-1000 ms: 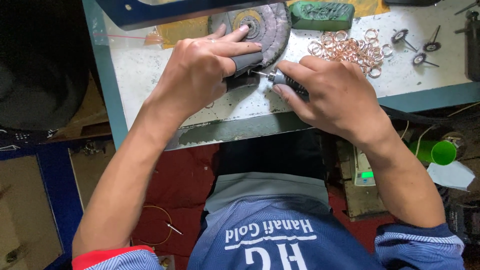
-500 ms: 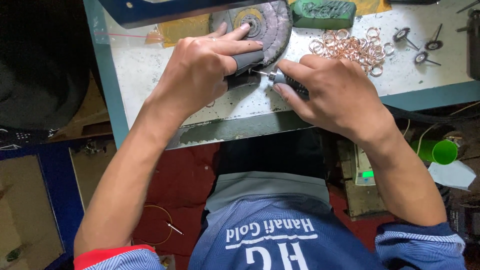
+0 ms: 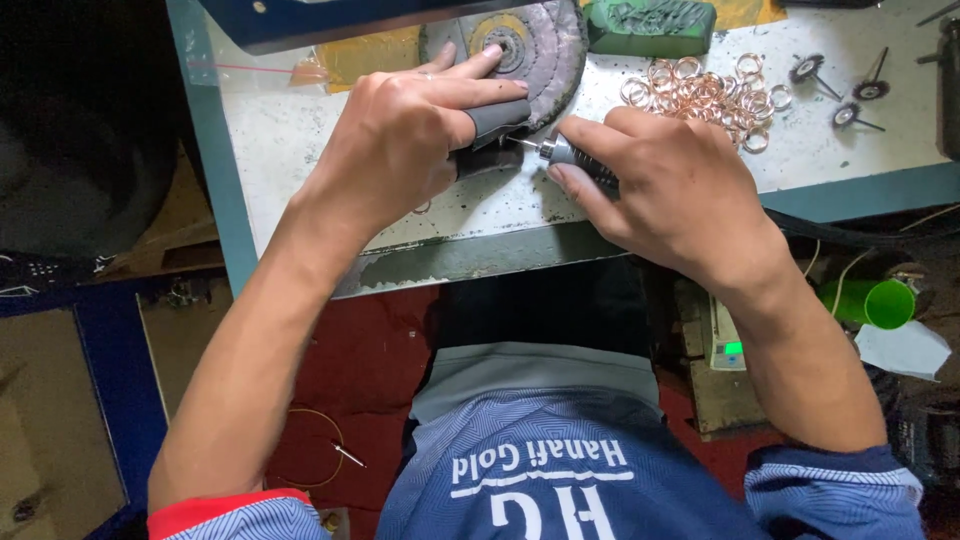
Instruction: The person uses a rotary tool with a wire brush to polish small copper-colored rings one by one. They hold each ring with a finger guard and rotate it against the spinning brush, then place the finished ring into a growing pile on the workbench.
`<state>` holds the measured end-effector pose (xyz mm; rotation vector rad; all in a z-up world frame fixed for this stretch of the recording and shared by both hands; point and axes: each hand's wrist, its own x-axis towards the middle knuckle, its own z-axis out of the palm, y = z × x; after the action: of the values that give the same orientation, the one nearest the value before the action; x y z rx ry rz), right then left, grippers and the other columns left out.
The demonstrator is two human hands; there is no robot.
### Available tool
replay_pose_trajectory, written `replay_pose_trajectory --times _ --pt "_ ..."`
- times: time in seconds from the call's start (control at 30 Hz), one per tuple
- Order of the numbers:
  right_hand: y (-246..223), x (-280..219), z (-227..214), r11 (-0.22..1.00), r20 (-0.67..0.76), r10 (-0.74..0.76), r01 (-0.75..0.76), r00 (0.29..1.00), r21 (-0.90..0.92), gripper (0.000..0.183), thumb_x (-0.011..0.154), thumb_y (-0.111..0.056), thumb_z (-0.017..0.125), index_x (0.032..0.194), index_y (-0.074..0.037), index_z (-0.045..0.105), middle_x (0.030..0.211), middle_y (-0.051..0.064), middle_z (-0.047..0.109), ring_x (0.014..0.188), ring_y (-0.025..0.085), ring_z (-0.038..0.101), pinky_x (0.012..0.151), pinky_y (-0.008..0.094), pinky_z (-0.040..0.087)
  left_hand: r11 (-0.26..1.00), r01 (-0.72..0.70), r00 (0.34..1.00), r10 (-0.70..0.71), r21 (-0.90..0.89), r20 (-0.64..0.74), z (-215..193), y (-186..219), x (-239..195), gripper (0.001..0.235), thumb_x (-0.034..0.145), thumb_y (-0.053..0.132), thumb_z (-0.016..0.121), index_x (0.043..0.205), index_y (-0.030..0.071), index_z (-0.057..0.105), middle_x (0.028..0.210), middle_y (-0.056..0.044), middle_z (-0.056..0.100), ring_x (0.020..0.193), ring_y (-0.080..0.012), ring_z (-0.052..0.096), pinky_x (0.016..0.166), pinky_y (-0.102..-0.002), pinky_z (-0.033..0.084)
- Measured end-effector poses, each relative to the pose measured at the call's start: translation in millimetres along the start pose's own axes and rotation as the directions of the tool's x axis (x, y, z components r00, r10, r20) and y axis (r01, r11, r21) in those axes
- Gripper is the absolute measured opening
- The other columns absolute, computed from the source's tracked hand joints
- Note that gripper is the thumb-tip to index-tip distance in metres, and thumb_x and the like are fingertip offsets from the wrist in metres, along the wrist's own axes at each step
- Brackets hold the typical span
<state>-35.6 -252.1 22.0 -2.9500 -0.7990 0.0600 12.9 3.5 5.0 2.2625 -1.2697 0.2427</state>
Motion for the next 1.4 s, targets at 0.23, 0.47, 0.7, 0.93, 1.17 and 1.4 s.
replay_pose_trajectory --times 0.23,0.47,0.7,0.93,1.17,1.4 --pt "5 0 2 0.996 0.021 -0.039 0.038 0.999 0.082 0.041 0.107 -0.042 0.057 0.136 -0.015 0.066 0.093 0.005 0.071 0.063 0.034 0.068 0.050 0.050 0.055 1.000 0.003 1.000 -0.003 0.004 0.001 1 -1 1 0.036 0.064 -0.034 0.060 0.053 0.000 0.060 0.124 -0.017 0.075 0.124 -0.0416 0.065 0.107 -0.050 0.056" --pt "1 -1 4 1.000 -0.016 0.015 -0.015 1.000 0.017 0.041 0.108 -0.047 0.058 0.135 -0.018 0.068 0.086 0.004 0.068 0.058 0.033 0.068 0.044 0.047 0.055 1.000 -0.001 1.000 0.001 0.006 -0.006 1 0 0 0.036 0.066 -0.034 0.062 0.055 0.000 0.063 0.123 -0.017 0.076 0.124 -0.0414 0.065 0.107 -0.050 0.057" --pt "-4 -2 -4 0.998 0.040 0.038 -0.040 0.998 0.039 0.041 0.107 -0.046 0.057 0.134 -0.018 0.065 0.083 0.007 0.067 0.057 0.033 0.069 0.045 0.047 0.057 1.000 0.011 1.000 -0.011 0.016 -0.006 1 0 -1 0.035 0.062 -0.034 0.057 0.055 0.000 0.064 0.125 -0.013 0.075 0.125 -0.0373 0.065 0.107 -0.047 0.056" --pt "-5 -41 0 0.987 -0.259 0.017 0.025 0.966 0.160 0.032 0.108 -0.026 0.069 0.132 -0.006 0.069 0.105 0.016 0.074 0.065 0.030 0.067 0.050 0.042 0.054 1.000 0.022 1.000 -0.021 0.018 -0.016 5 -1 -4 0.037 0.062 -0.034 0.053 0.048 0.000 0.055 0.123 -0.017 0.076 0.125 -0.0392 0.064 0.107 -0.048 0.056" --pt "-9 -55 3 0.973 -0.307 0.102 -0.031 0.946 0.229 0.038 0.104 -0.022 0.075 0.137 -0.004 0.070 0.105 0.015 0.069 0.074 0.028 0.064 0.054 0.040 0.050 0.999 0.021 0.998 -0.018 0.045 -0.056 6 4 -7 0.038 0.065 -0.034 0.050 0.049 0.001 0.052 0.124 -0.014 0.076 0.125 -0.0394 0.064 0.106 -0.053 0.055" --pt "-13 -66 -4 0.958 -0.194 0.084 -0.026 0.977 0.286 0.057 0.096 -0.019 0.074 0.149 -0.007 0.057 0.110 0.016 0.058 0.069 0.025 0.056 0.048 0.039 0.052 0.973 0.133 0.988 -0.114 0.191 -0.108 -25 20 -35 0.034 0.100 0.034 0.076 0.108 0.001 0.080 0.124 -0.017 0.076 0.120 -0.0442 0.069 0.114 -0.065 0.043"
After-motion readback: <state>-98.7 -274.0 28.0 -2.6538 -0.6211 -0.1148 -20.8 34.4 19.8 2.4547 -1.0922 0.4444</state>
